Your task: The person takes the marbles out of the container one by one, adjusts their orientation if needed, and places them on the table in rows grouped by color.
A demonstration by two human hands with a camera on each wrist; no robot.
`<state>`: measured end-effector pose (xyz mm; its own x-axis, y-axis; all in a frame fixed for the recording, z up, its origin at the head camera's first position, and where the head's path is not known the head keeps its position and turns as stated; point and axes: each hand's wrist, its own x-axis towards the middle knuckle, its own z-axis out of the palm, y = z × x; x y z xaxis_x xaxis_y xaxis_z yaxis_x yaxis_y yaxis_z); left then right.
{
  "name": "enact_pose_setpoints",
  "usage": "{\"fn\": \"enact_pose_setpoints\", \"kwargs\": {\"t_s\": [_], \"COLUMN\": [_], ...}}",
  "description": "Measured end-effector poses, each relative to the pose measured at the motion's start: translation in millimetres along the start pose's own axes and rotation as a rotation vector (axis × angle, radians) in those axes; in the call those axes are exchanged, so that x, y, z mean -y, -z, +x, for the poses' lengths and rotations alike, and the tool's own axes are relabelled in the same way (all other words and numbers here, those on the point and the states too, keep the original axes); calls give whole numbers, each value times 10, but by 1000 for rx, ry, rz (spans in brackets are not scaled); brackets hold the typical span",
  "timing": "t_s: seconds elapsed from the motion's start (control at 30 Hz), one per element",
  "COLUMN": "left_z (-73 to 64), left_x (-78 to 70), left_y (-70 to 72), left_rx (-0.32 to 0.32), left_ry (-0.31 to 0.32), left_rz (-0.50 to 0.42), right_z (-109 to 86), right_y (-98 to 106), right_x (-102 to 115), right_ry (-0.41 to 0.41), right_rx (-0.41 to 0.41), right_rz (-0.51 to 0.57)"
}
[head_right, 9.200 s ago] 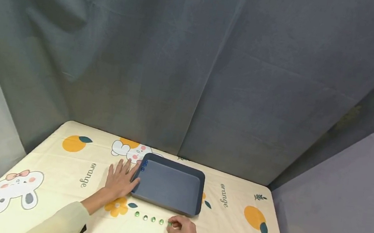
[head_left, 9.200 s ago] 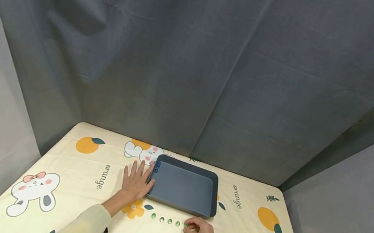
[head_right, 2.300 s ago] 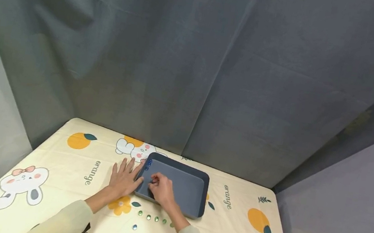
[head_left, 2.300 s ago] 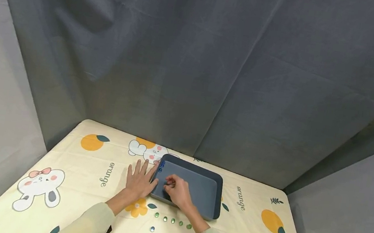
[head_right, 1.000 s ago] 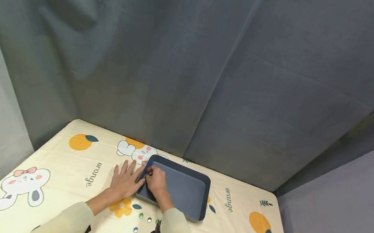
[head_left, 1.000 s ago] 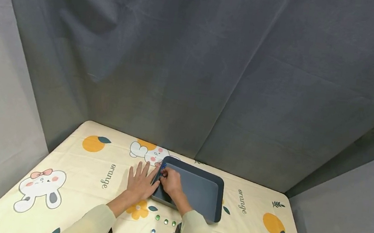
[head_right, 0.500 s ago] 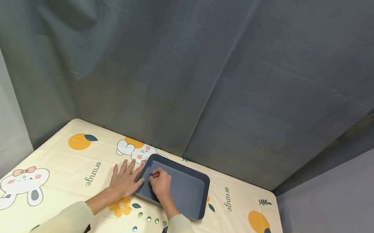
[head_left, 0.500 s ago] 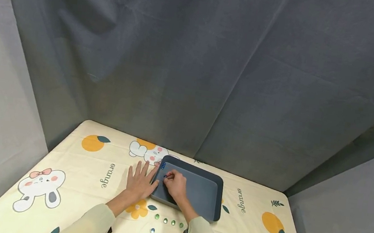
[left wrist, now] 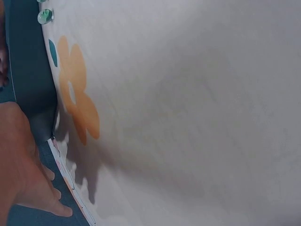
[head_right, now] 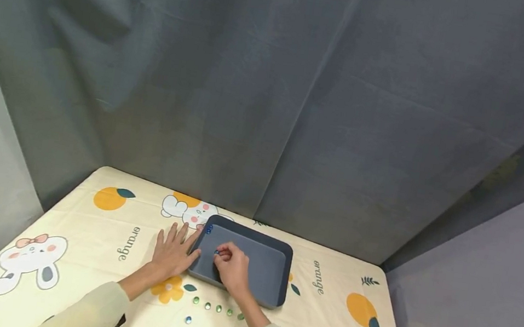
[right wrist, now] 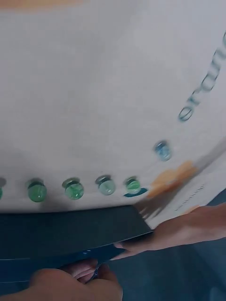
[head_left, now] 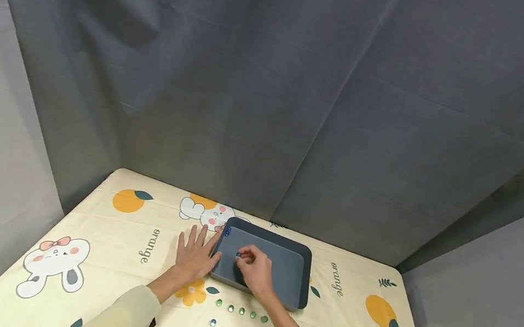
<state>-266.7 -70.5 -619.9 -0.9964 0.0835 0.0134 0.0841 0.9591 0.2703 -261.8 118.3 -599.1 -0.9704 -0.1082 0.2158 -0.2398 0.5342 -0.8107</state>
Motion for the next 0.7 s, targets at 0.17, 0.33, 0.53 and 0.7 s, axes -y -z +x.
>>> {"fn": "enact_pose_setpoints", "kwargs": {"t_s": [0.17, 0.33, 0.53, 0.7], "left_z": [-1, 4, 9, 0], "left_x": [-2, -1, 1, -5], "left_y": [6, -3, -21, -11], "left_rx": [7, 11, 7, 9], "left_ry": [3, 4, 5, 8], "left_rz": [7, 0, -9, 4], "right_z": [-210, -414, -661, -876], "right_y": [113, 202, 255, 215], "right_x": [82, 120, 185, 201], "right_ry": [11, -5, -32, -79], "right_rx": [52, 51, 92, 132], "right_rz": [64, 62, 20, 18]}}
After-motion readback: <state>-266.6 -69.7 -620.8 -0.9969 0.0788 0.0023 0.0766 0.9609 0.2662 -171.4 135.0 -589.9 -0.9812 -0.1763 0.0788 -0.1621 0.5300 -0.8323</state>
